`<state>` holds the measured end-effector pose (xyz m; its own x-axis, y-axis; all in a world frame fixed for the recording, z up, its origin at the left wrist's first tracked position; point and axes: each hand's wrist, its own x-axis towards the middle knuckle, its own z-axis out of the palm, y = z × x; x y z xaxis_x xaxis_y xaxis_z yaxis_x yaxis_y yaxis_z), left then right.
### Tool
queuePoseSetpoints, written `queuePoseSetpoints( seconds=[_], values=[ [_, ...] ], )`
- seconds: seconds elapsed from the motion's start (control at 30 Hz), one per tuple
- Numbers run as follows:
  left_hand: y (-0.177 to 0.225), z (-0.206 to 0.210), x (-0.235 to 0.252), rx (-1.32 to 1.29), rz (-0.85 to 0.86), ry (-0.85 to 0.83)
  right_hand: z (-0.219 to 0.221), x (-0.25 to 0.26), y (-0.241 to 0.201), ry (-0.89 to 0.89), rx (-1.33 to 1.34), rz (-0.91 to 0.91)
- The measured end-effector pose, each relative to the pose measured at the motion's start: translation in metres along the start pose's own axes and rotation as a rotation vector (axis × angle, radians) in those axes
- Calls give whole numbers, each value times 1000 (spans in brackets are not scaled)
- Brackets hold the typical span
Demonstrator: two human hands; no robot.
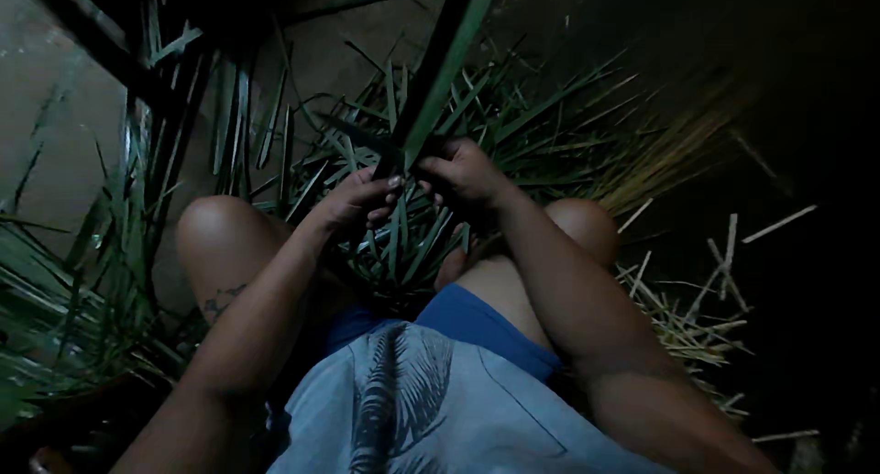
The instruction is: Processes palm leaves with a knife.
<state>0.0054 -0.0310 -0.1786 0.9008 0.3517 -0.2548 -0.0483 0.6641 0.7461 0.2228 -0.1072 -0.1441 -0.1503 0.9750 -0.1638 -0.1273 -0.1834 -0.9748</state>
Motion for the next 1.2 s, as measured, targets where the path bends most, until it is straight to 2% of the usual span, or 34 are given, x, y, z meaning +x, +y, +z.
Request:
queuePoseSetpoints(
  seconds=[0.27,0.53,0.77,1.2],
  values=[
    [0,1,1,76,-18,16,-2,4,4,42,-46,-43],
    [6,13,0,457,206,341,1,6,8,70,-86,-24],
    [2,7,-1,445,143,295,-1,5,5,4,-124,77],
    [9,8,0,331,80,216,0,3,11,84,-34,0]
  ],
)
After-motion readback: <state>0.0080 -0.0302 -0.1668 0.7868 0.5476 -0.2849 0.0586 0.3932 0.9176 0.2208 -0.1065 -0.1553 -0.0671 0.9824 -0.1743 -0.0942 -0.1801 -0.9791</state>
